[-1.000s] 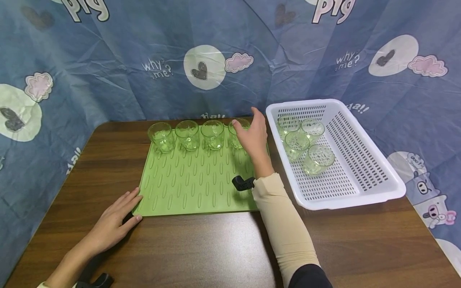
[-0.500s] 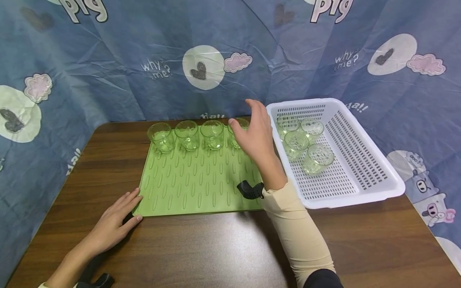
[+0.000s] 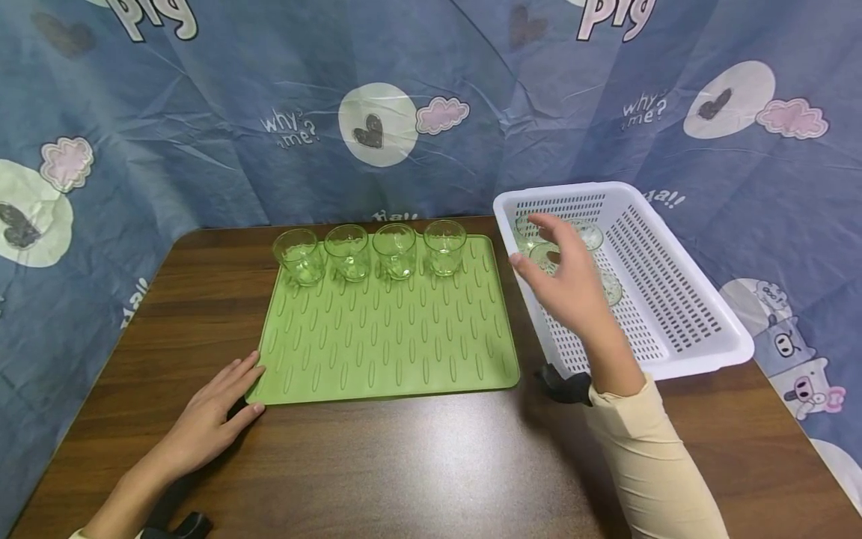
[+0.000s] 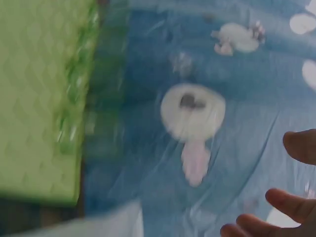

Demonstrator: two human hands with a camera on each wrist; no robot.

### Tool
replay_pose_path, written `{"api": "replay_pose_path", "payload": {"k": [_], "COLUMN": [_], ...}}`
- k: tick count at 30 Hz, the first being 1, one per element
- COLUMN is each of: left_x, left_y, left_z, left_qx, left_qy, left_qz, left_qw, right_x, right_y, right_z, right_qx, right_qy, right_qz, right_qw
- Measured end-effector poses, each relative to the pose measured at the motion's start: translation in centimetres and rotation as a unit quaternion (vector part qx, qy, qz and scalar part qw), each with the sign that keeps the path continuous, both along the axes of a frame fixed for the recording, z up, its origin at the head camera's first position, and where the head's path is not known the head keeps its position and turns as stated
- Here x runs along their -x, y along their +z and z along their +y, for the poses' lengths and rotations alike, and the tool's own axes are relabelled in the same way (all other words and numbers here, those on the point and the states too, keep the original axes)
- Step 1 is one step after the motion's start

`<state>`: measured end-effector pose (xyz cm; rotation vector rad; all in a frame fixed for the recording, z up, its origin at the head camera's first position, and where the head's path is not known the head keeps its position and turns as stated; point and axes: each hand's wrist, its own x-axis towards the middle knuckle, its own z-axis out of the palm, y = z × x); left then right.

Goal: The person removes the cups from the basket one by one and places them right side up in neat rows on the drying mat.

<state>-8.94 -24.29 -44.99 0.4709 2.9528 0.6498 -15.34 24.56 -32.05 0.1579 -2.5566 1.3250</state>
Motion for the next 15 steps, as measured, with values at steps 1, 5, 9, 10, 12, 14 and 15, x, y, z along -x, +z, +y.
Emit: {"api": "replay_pose_path", "payload": {"k": [1, 5, 9, 10, 12, 14, 15], "left_x": [0.0, 0.1, 0.1, 0.1, 0.1, 0.1, 0.1], "left_y": [0.0, 0.0, 0.0, 0.0, 0.0, -0.1, -0.1], "left_z": [0.0, 0.0, -0.1, -0.1, -0.2, -0.2, -0.2], "left_qx": [0.001, 0.004, 0.002, 0.002, 0.003, 0.005, 0.005], "left_qy": [0.0, -0.003, -0.002, -0.001, 0.0, 0.0, 0.0], "left_qz": [0.0, 0.001, 0.008, 0.009, 0.009, 0.007, 0.005], "left_qw": [1.0, 1.0, 1.0, 1.0, 1.0, 1.0, 1.0], "right_x": [-0.2, -0.9, -1.6, -1.7, -1.9, -1.9, -1.9], "right_y": [-0.2, -1.0, -1.2, -1.2, -1.3, -1.7, -2.0], "right_z": [1.0, 5.0, 8.2, 8.7, 9.7, 10.5, 10.8], "right_qx": [0.001, 0.013, -0.011, -0.023, -0.045, -0.056, -0.061], "right_qy": [-0.01, -0.034, -0.035, -0.035, -0.032, -0.028, -0.028], "right_qz": [-0.005, -0.008, -0.031, -0.044, -0.07, -0.088, -0.096], "right_qw": [0.9999, 0.9993, 0.9988, 0.9982, 0.996, 0.9942, 0.9931]}}
